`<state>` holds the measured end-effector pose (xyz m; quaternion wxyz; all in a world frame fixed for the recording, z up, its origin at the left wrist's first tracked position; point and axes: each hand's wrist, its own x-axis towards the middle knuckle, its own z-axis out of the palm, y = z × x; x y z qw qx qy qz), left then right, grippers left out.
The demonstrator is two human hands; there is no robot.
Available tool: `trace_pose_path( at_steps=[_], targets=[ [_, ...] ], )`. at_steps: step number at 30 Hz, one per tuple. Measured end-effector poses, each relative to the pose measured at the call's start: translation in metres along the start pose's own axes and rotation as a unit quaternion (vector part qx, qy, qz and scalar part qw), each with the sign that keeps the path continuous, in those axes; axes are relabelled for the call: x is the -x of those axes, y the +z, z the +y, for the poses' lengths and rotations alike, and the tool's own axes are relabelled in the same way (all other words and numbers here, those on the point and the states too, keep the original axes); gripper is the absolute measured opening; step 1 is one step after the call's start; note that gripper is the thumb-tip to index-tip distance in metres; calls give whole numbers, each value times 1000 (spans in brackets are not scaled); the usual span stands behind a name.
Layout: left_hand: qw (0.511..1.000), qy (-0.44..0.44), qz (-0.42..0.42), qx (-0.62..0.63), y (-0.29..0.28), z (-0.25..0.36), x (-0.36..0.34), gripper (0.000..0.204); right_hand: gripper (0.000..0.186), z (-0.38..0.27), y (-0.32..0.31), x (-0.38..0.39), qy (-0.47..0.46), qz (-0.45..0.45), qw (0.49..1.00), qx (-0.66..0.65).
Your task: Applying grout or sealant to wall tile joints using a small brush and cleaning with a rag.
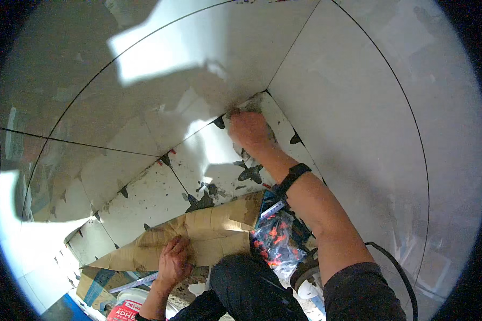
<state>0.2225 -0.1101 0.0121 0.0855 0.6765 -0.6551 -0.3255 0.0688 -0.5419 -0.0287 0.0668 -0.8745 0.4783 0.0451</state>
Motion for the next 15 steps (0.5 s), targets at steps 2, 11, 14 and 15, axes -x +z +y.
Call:
trace_pose_path(
  at_steps=[2,11,14,15],
  targets=[
    [1000,9,5,8,1,-1,-1,48,31,-28,-1,-2,-70,-91,993,16],
    [1000,-4,-8,-3,-9,3,0,33,31,23,-24,-9,126,129,982,-56],
    [1000,-1,-18,15,-3,-1,-6,33,25,37,11,-21,49,166,984,45],
    [1000,13,-12,1,-2,-1,-8,34,22,32,28,-27,-5,167,979,118]
  ],
)
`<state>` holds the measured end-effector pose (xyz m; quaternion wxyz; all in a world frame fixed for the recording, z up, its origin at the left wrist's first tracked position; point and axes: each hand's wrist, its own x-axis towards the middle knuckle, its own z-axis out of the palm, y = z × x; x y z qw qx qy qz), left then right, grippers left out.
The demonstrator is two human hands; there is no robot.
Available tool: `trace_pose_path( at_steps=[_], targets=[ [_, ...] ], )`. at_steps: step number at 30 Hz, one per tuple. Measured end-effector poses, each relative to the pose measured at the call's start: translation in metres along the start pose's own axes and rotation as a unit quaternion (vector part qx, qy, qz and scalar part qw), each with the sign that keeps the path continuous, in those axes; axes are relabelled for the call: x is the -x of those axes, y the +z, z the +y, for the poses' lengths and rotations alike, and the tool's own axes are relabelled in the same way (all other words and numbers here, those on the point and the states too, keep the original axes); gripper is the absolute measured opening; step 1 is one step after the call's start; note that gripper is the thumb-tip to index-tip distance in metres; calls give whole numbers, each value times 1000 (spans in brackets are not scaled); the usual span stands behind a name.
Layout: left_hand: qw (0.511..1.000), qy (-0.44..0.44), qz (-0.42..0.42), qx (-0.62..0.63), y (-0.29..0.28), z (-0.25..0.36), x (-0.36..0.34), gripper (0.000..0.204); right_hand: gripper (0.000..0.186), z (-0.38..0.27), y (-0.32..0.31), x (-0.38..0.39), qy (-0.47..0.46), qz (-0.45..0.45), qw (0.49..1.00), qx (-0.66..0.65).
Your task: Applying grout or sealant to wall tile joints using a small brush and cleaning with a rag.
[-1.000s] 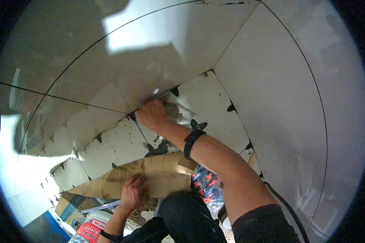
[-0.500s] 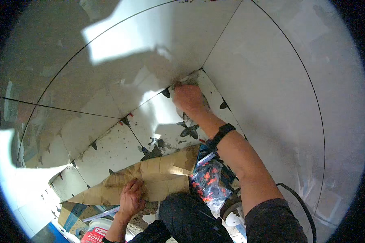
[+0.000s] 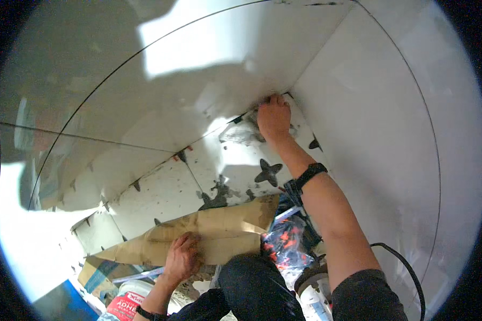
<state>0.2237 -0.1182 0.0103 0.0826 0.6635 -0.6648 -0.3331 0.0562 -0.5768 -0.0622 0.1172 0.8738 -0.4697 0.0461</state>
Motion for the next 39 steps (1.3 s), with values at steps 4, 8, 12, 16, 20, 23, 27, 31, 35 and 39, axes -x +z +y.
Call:
trace_pose_path(
  at_steps=[4,8,12,16,20,23,27,31,35,39],
  targets=[
    [999,-9,-28,-31,-6,-6,7,38,19,-94,-17,27,-3,61,985,-163],
    [995,-28,-65,68,-15,-1,-1,47,18,-55,-20,28,-281,-135,929,-198],
    [922,-187,48,336,-71,-5,-34,48,37,-88,-139,44,-154,-372,822,-402],
    [908,-67,375,174,-58,-4,-93,53,37,-97,-169,86,-55,-375,677,-631],
    [907,-118,105,391,-90,-1,-90,50,35,-92,-161,94,122,-293,602,-733],
    [831,-153,87,527,-97,-13,-69,43,35,-96,-154,95,220,-265,499,-796],
    [661,-126,288,681,-88,-46,-61,47,36,-124,-166,109,265,-335,433,-794],
    [707,-415,333,466,-63,-73,-60,47,38,-163,-157,120,240,-363,390,-811],
    [662,-437,562,233,-52,-54,-81,55,45,-201,-118,128,183,-423,556,-692],
    [937,-164,305,-39,-19,-50,-90,63,47,-191,-124,147,4,-181,814,-552]
  ],
)
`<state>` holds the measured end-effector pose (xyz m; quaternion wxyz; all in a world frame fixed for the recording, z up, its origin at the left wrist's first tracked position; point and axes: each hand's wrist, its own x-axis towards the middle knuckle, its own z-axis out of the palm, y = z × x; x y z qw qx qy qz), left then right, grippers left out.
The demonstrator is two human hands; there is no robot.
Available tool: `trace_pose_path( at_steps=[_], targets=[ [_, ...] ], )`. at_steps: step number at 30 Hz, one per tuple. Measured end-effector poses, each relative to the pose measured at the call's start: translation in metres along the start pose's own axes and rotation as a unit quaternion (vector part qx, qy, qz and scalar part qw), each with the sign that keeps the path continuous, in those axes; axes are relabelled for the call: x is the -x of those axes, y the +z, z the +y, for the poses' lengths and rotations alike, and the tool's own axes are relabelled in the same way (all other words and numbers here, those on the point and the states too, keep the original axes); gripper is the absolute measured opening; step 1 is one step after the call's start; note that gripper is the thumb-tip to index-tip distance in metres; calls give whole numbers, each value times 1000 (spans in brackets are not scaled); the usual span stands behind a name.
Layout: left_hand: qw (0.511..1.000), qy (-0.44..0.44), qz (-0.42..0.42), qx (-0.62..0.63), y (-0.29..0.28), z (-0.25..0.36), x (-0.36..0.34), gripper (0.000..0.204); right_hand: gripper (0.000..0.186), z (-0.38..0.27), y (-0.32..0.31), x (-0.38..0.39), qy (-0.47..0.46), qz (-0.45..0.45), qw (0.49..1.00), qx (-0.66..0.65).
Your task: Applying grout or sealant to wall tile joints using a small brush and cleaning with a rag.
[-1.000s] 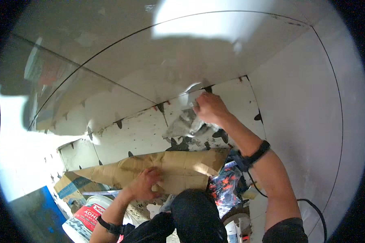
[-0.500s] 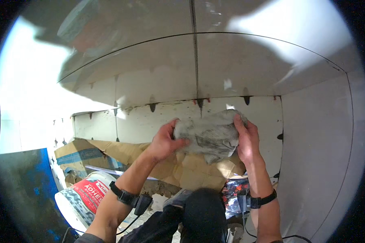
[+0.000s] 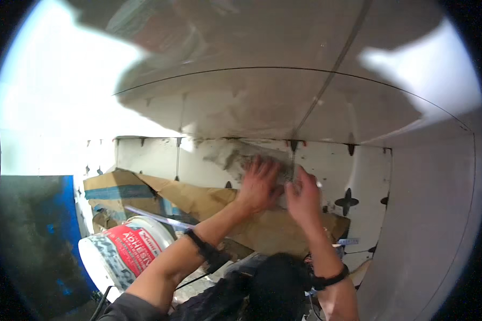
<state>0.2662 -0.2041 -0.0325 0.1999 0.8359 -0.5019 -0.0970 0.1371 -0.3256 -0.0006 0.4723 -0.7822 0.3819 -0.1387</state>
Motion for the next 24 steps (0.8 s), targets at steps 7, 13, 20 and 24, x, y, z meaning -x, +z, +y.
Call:
trace_pose_path(
  at_steps=[7,13,20,24],
  targets=[
    [985,169,-5,-42,18,-65,-53,47,19,5,-81,52,74,-35,997,-16],
    [990,-17,-11,-140,-64,-244,34,40,11,10,-150,129,110,-50,991,-52],
    [943,-244,184,-132,-61,-231,17,28,11,20,-196,211,216,56,972,-69],
    [927,-158,307,-143,17,-127,-30,21,13,40,-206,242,271,68,960,-21]
  ],
)
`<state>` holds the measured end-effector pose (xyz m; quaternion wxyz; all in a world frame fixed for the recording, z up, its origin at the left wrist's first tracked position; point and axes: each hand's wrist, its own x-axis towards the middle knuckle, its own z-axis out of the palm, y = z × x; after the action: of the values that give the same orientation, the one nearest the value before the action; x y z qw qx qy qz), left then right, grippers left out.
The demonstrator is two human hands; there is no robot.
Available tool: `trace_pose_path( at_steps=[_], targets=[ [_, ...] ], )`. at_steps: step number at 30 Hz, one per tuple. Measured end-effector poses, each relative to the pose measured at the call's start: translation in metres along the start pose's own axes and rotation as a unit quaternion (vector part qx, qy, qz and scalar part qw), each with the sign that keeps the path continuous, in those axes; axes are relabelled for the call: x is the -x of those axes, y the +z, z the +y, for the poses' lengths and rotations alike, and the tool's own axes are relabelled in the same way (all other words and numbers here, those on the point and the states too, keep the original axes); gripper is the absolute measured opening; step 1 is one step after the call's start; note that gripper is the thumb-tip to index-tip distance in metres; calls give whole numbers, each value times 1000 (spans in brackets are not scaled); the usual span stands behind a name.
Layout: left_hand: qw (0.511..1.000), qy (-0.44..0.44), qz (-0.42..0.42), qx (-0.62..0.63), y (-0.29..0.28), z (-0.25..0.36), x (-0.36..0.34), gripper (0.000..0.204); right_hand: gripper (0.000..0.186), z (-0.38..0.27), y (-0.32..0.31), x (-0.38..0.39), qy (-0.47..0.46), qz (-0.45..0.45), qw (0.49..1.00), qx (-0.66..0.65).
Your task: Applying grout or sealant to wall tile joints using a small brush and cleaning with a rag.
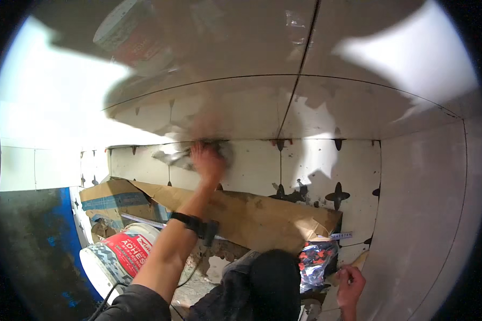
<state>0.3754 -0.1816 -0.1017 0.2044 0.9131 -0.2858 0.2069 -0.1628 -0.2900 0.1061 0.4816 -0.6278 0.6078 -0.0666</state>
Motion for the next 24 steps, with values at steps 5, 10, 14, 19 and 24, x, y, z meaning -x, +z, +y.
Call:
trace_pose_path(
  at_steps=[5,10,14,19,24],
  targets=[
    [983,21,-119,141,3,133,13,23,14,-2,-1,9,-20,1,999,35],
    [935,157,-154,280,8,139,22,36,14,8,-1,13,-24,10,999,38],
    [933,210,-187,226,16,91,22,43,13,43,-7,13,-34,57,997,39],
    [978,159,-103,90,-26,56,13,38,13,120,-45,42,-45,152,961,225],
    [977,69,-189,-74,-59,16,56,45,23,157,-24,-6,19,182,962,203]
  ],
)
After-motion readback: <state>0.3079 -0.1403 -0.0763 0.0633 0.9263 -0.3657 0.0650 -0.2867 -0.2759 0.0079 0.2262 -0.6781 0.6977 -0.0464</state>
